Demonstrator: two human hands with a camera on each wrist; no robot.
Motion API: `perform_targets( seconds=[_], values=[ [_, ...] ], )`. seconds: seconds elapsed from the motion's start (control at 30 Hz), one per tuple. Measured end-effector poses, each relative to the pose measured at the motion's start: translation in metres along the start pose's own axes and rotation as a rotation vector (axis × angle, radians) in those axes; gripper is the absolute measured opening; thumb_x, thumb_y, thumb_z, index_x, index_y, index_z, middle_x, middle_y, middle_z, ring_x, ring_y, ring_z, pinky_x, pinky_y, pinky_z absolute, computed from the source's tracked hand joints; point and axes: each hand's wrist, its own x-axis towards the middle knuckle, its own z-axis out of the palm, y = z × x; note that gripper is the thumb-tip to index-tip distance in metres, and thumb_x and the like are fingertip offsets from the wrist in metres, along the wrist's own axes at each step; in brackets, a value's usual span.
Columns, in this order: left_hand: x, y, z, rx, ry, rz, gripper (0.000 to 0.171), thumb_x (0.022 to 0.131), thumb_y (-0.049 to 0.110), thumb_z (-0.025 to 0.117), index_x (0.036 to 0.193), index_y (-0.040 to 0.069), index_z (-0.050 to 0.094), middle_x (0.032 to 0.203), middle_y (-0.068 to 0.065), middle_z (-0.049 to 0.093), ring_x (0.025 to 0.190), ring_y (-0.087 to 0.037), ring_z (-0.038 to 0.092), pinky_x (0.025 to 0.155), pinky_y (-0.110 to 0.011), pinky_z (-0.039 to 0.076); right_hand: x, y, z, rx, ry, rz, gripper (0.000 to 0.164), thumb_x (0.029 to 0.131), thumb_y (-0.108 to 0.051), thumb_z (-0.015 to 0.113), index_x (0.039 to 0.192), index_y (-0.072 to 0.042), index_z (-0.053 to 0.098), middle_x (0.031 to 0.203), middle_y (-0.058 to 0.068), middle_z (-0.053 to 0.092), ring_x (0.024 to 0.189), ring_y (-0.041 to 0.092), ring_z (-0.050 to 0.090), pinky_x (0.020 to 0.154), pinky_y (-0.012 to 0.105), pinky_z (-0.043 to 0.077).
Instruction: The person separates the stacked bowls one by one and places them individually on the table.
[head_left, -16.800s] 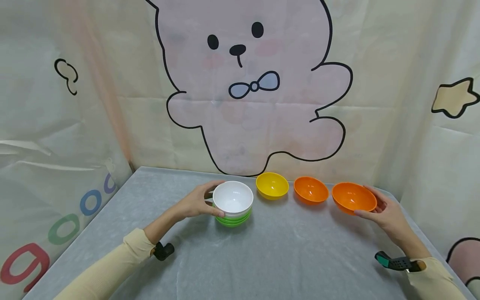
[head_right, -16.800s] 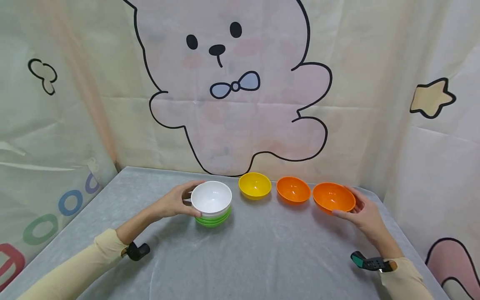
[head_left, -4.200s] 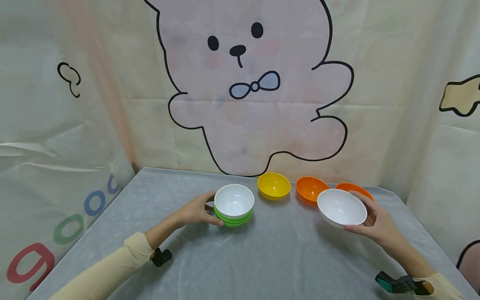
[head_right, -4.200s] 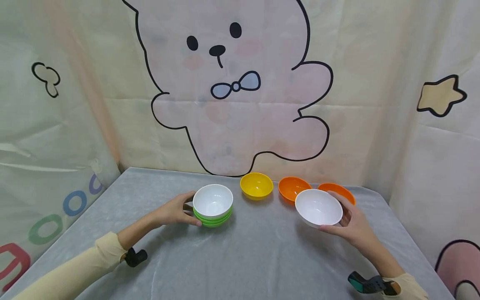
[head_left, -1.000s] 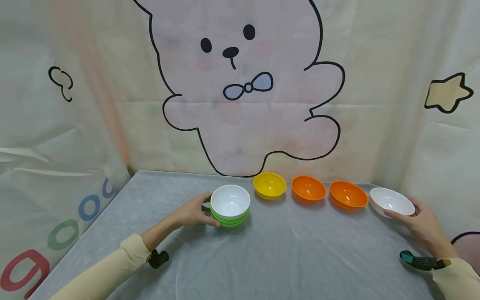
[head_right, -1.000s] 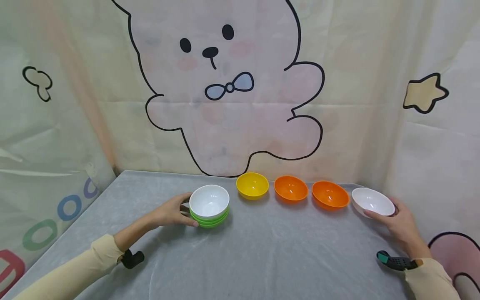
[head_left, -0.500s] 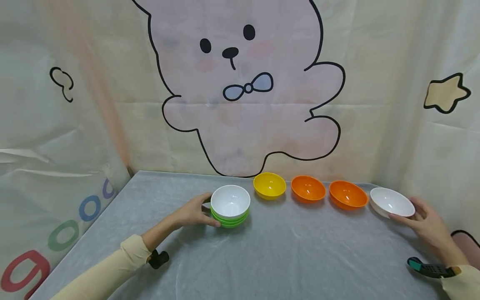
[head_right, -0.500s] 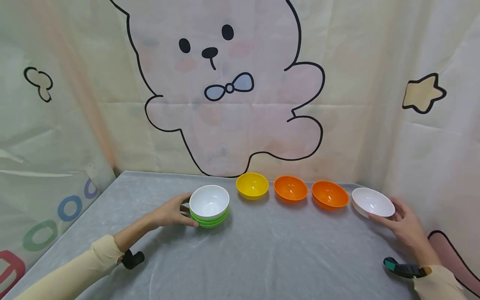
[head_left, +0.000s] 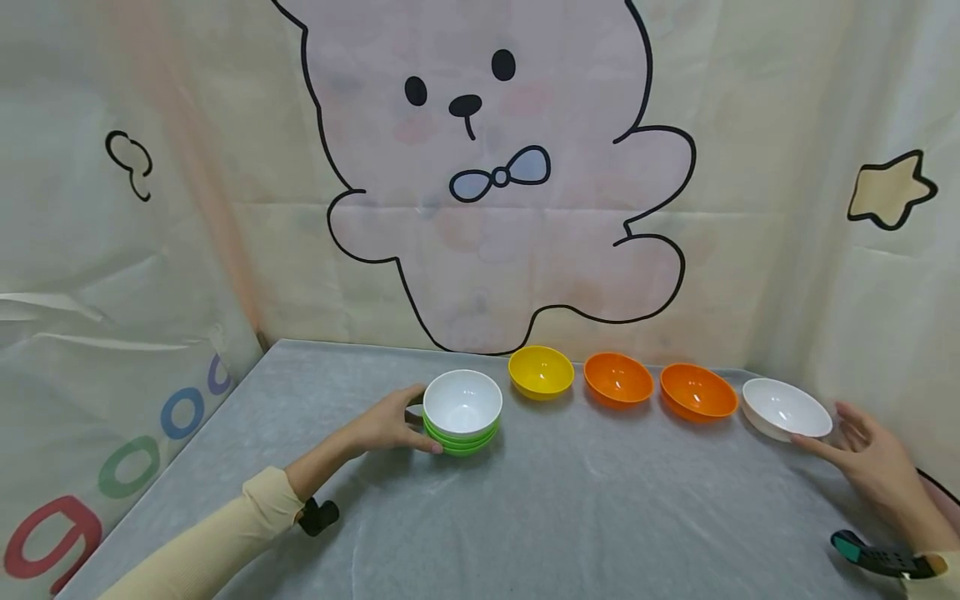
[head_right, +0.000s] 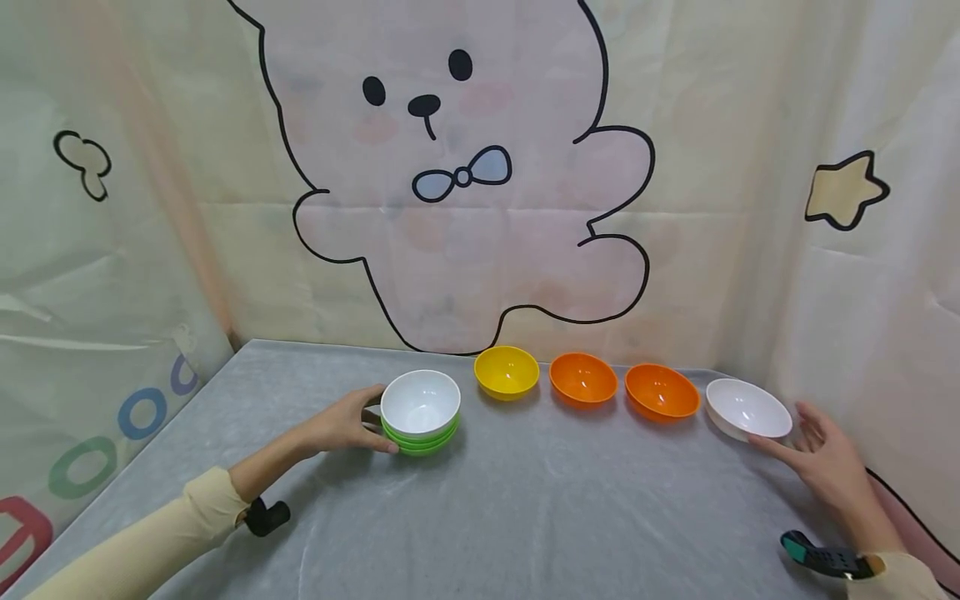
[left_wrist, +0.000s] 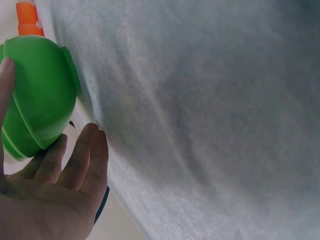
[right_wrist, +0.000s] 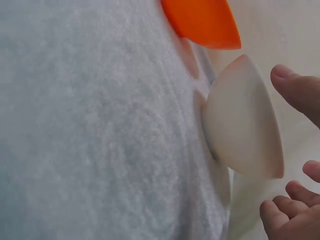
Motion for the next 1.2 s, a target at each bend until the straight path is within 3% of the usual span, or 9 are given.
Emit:
perform_targets(
  seconds=[0.2,0.37,0.47,0.57,0.7,0.83,0.93,1.2],
  values=[
    [-0.002,0.002,0.0,0.003,-0.001,0.03,0.086,0.078,0.014,0.092,0.148,-0.003,0.044,0.143,-0.018,0.051,0.128,-0.039,0.051,0.097,-0.045,0.053,-0.005,-0.005,-0.006,-0.031,0.007,0.019,0.105,0.097,-0.041,0.071,0.158,0.009,0.002,0.161,0.034,-0.002,0.144,0.055,0.003,0.107,0.031,0.022],
    [-0.002,0.002,0.0,0.002,0.003,0.04,0.086,0.077,0.012,0.091,0.147,-0.004,0.044,0.143,-0.018,0.051,0.13,-0.039,0.049,0.098,-0.045,0.052,-0.012,-0.011,-0.007,-0.009,0.03,-0.003,0.1,0.098,-0.038,0.07,0.158,0.008,0.004,0.162,0.032,-0.001,0.147,0.049,0.001,0.107,0.018,0.02],
    [-0.003,0.002,0.001,0.0,0.008,0.041,0.086,0.077,0.011,0.092,0.147,-0.004,0.044,0.142,-0.018,0.051,0.13,-0.039,0.049,0.098,-0.046,0.052,-0.018,-0.017,-0.005,0.014,0.047,-0.043,0.095,0.098,-0.035,0.071,0.159,0.006,0.009,0.164,0.027,0.002,0.15,0.037,0.003,0.103,0.009,0.023],
    [-0.002,0.001,0.001,0.001,0.01,0.039,0.086,0.077,0.011,0.092,0.147,-0.004,0.044,0.142,-0.018,0.051,0.13,-0.039,0.049,0.099,-0.046,0.052,-0.023,-0.025,-0.003,0.05,0.074,-0.08,0.089,0.096,-0.031,0.074,0.161,-0.001,0.021,0.167,0.014,0.011,0.15,0.017,0.015,0.094,0.003,0.031],
    [-0.002,0.001,0.001,0.002,0.009,0.036,0.085,0.077,0.012,0.092,0.146,-0.004,0.045,0.141,-0.018,0.051,0.13,-0.039,0.049,0.099,-0.046,0.052,-0.026,-0.039,0.004,0.115,0.104,-0.137,0.077,0.094,-0.024,0.077,0.159,-0.01,0.037,0.161,-0.001,0.032,0.131,-0.007,0.041,0.08,0.001,0.042],
    [-0.002,-0.001,0.001,0.001,0.01,0.043,0.086,0.077,0.011,0.092,0.147,-0.004,0.044,0.142,-0.018,0.051,0.13,-0.039,0.048,0.099,-0.046,0.052,-0.024,-0.054,0.013,0.166,0.098,-0.212,0.063,0.093,-0.017,0.078,0.15,-0.009,0.05,0.134,-0.014,0.055,0.104,-0.017,0.053,0.071,0.005,0.049],
    [-0.002,-0.001,0.002,0.003,0.012,0.053,0.086,0.077,0.011,0.092,0.147,-0.004,0.045,0.142,-0.018,0.051,0.131,-0.038,0.048,0.099,-0.044,0.052,-0.022,-0.065,0.019,0.206,0.066,-0.297,0.053,0.093,-0.009,0.077,0.142,-0.006,0.057,0.118,-0.023,0.056,0.097,-0.018,0.056,0.071,0.007,0.05],
    [-0.002,0.0,0.002,0.008,0.011,0.049,0.086,0.077,0.013,0.092,0.147,-0.002,0.045,0.142,-0.016,0.052,0.131,-0.036,0.049,0.099,-0.044,0.052,-0.014,-0.095,0.05,0.235,-0.05,-0.493,0.041,0.093,0.003,0.072,0.132,0.005,0.06,0.126,-0.004,0.063,0.108,-0.002,0.064,0.081,0.015,0.053]
  ],
)
